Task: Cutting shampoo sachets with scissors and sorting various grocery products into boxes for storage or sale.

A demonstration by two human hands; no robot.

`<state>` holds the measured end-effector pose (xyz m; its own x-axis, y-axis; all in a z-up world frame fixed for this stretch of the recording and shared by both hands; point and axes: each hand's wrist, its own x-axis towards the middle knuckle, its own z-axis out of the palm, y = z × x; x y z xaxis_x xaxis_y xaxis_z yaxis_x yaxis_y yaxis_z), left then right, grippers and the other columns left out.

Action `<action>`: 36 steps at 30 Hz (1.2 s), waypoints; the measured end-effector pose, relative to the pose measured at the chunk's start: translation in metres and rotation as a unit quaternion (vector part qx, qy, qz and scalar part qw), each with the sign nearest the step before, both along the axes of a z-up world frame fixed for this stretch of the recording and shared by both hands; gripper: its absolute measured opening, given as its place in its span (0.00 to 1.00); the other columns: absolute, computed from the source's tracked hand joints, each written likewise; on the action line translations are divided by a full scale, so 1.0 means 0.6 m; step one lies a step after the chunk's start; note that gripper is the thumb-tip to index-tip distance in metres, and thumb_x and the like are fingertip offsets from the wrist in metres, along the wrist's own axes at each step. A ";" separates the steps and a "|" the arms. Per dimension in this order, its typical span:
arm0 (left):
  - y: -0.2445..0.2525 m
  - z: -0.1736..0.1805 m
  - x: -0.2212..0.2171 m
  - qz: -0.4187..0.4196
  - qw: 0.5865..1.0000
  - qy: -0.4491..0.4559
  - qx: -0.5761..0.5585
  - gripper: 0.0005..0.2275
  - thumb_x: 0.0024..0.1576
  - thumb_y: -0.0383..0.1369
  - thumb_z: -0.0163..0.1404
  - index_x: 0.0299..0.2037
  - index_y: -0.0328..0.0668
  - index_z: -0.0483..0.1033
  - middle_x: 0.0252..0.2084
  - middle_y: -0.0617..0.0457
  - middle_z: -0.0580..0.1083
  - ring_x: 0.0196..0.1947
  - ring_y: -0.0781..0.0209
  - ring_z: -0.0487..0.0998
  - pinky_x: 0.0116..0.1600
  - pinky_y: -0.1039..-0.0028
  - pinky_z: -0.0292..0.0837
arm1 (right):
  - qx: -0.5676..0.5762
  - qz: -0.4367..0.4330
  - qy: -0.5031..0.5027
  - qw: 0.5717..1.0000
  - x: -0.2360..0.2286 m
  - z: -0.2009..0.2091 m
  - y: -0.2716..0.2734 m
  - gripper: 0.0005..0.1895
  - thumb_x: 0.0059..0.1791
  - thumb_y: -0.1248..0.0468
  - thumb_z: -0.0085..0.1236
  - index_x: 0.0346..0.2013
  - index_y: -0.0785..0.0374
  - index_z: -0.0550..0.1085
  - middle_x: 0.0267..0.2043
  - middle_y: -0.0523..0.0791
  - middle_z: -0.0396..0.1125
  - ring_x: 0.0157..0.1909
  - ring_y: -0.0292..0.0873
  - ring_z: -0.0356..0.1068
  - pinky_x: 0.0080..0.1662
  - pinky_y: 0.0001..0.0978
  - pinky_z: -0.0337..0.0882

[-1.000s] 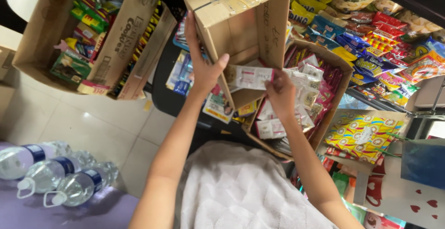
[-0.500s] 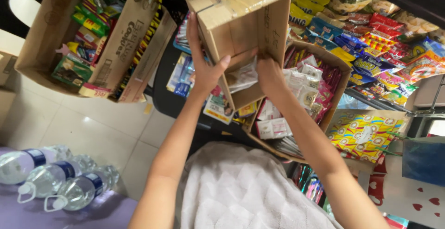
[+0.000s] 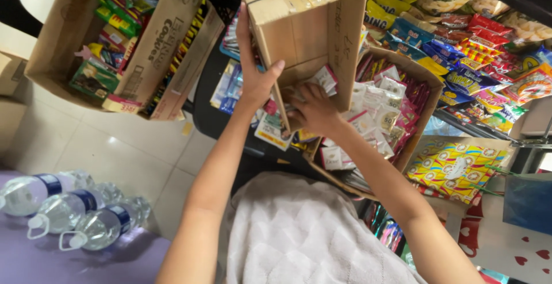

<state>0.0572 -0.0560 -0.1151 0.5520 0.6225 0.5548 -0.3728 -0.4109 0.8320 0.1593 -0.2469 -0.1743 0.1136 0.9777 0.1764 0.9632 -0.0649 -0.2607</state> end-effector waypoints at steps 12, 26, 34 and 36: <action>-0.004 -0.009 0.017 -0.067 0.987 -0.082 -0.118 0.46 0.60 0.50 0.59 0.80 0.49 0.39 0.82 0.60 0.43 0.73 0.56 0.60 0.71 0.65 0.64 | -0.143 -0.102 -0.031 0.984 -0.009 0.038 0.008 0.32 0.44 0.37 0.60 0.56 0.50 0.74 0.60 0.52 0.59 0.63 0.65 0.52 0.61 0.66 0.53; -0.008 0.002 0.006 -0.063 0.987 -0.063 -0.130 0.45 0.59 0.49 0.58 0.79 0.44 0.42 0.79 0.51 0.51 0.72 0.54 0.64 0.73 0.64 0.65 | -0.084 -0.096 -0.081 0.989 -0.020 0.014 -0.017 0.34 0.44 0.35 0.57 0.60 0.46 0.72 0.65 0.58 0.57 0.66 0.73 0.51 0.65 0.72 0.49; 0.002 -0.024 0.009 -0.071 0.985 -0.084 -0.131 0.46 0.60 0.48 0.61 0.80 0.45 0.41 0.81 0.54 0.48 0.76 0.57 0.55 0.76 0.66 0.54 | -0.002 -0.057 0.217 0.974 -0.002 0.140 -0.084 0.21 0.54 0.53 0.58 0.58 0.58 0.72 0.64 0.55 0.63 0.64 0.59 0.64 0.63 0.47 0.66; 0.002 -0.030 0.006 -0.055 0.988 -0.079 -0.119 0.46 0.60 0.49 0.61 0.80 0.44 0.41 0.81 0.53 0.48 0.76 0.57 0.55 0.76 0.66 0.53 | -0.097 -0.182 0.314 0.927 0.008 0.169 -0.145 0.12 0.53 0.55 0.60 0.46 0.57 0.78 0.46 0.48 0.73 0.50 0.49 0.76 0.52 0.41 0.74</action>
<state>0.0609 -0.0545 -0.1329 0.5424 0.6868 0.4839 -0.5372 -0.1593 0.8283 0.1640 -0.3338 -0.0732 0.4626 0.8612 -0.2103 0.5310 -0.4592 -0.7122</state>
